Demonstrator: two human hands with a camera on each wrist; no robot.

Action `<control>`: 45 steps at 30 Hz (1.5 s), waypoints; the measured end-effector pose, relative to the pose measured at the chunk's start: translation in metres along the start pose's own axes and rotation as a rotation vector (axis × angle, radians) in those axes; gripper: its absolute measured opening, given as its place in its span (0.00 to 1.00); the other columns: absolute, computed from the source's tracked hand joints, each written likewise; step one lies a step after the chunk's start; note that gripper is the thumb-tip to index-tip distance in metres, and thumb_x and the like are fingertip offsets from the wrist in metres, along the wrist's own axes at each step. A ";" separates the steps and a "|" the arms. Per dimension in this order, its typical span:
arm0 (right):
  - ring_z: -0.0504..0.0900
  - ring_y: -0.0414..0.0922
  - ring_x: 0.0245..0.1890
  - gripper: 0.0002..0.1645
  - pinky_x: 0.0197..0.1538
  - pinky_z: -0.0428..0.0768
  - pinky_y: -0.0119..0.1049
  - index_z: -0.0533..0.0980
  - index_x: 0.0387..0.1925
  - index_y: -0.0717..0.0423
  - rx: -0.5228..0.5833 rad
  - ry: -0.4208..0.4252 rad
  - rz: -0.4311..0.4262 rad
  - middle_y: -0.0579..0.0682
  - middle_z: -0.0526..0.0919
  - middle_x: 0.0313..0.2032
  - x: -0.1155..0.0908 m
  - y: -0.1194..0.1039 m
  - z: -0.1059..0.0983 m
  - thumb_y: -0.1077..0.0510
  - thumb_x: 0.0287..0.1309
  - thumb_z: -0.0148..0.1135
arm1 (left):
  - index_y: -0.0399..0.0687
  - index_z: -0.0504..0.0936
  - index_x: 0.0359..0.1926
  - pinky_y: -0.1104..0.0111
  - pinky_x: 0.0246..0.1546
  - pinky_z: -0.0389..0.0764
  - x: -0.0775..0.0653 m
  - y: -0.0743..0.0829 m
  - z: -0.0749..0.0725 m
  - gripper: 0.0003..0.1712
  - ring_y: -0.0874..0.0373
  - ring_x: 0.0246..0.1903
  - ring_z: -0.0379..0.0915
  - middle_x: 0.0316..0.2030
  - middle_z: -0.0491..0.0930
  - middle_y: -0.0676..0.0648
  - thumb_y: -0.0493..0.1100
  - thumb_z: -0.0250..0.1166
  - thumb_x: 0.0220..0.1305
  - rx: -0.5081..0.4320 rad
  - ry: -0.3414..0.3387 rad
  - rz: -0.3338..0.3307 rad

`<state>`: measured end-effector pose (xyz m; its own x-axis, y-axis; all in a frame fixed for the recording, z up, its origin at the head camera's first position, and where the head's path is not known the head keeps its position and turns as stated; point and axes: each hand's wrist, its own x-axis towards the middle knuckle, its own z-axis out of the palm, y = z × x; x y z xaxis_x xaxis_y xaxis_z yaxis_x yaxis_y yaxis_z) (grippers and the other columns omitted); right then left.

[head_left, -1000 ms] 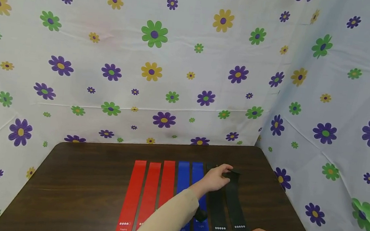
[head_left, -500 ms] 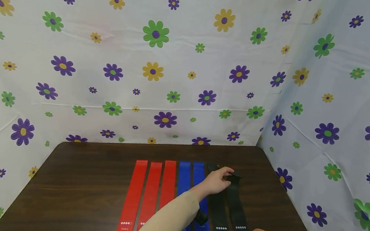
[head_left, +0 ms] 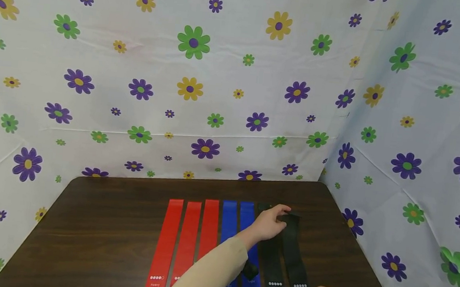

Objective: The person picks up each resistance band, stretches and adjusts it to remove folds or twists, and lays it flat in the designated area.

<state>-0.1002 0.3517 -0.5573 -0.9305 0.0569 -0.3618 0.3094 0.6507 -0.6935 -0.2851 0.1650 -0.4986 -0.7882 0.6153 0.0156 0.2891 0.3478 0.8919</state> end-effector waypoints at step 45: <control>0.66 0.42 0.17 0.22 0.24 0.63 0.35 0.72 0.27 0.53 -0.116 0.053 0.136 0.47 0.68 0.17 0.004 -0.012 0.012 0.49 0.41 0.77 | 0.58 0.69 0.65 0.73 0.40 0.77 -0.004 -0.008 0.012 0.29 0.63 0.48 0.77 0.62 0.73 0.47 0.36 0.62 0.65 0.052 -0.015 0.003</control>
<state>-0.1057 0.3353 -0.5581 -0.8916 0.1881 -0.4119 0.4112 0.7171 -0.5627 -0.2774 0.1680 -0.5107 -0.7789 0.6270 0.0110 0.3199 0.3821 0.8670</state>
